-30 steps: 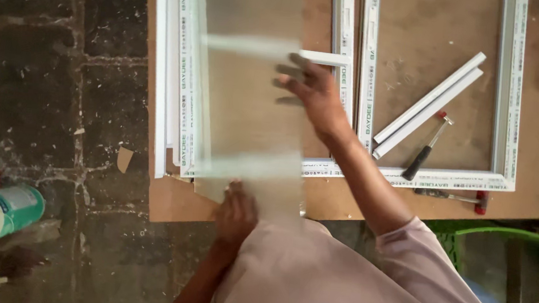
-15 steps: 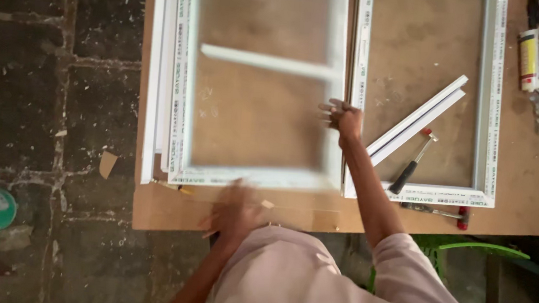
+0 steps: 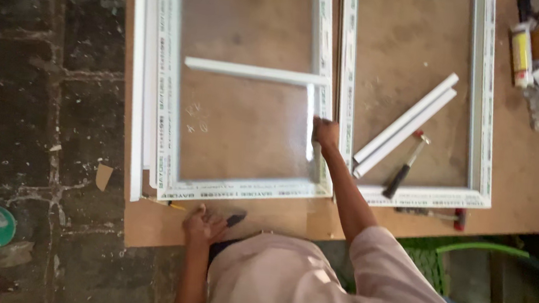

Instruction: The person places a glass pane into a white PVC window frame lying on a workbench, aligns it, then taps glazing beads around the frame edge with a rubber mallet to secure the glass. They use a screwdriver on a frame corner, carry finished frames to stack them on the floor, and fit additional bead strips into other frames.

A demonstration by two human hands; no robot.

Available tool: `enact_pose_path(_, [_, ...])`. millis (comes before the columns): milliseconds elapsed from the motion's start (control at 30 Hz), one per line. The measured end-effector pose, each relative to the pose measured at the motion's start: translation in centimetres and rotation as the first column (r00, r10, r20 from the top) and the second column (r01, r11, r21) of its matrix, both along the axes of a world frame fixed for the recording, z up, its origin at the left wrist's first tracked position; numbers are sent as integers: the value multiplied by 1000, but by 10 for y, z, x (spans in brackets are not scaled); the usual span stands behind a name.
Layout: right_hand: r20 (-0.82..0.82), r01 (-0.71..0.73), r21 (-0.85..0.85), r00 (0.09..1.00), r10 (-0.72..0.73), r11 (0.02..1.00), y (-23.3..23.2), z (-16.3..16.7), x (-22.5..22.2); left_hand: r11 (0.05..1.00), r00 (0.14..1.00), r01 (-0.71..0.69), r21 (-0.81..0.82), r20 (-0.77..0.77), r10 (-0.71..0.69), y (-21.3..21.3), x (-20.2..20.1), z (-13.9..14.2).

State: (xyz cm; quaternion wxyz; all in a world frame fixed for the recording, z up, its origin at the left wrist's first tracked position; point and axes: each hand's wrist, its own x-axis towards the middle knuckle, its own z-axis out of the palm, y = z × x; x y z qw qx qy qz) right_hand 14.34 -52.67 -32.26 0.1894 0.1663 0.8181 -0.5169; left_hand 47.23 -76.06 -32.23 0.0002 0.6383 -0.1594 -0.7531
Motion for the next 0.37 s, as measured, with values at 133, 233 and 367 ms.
enact_pose_path(133, [29, -175, 208, 984, 173, 962, 9, -5, -10, 995, 996, -57, -85, -72, 51, 4, 8, -4])
enact_pose_path(233, [147, -386, 496, 920, 363, 778, 17, 2, -17, 999, 1000, -3, -47, 19, 4, 4, 12, -7])
enact_pose_path(367, [148, -354, 567, 932, 331, 744, 29, 16, 1, 998, 994, -24, -65, -105, 17, 6, 19, -13])
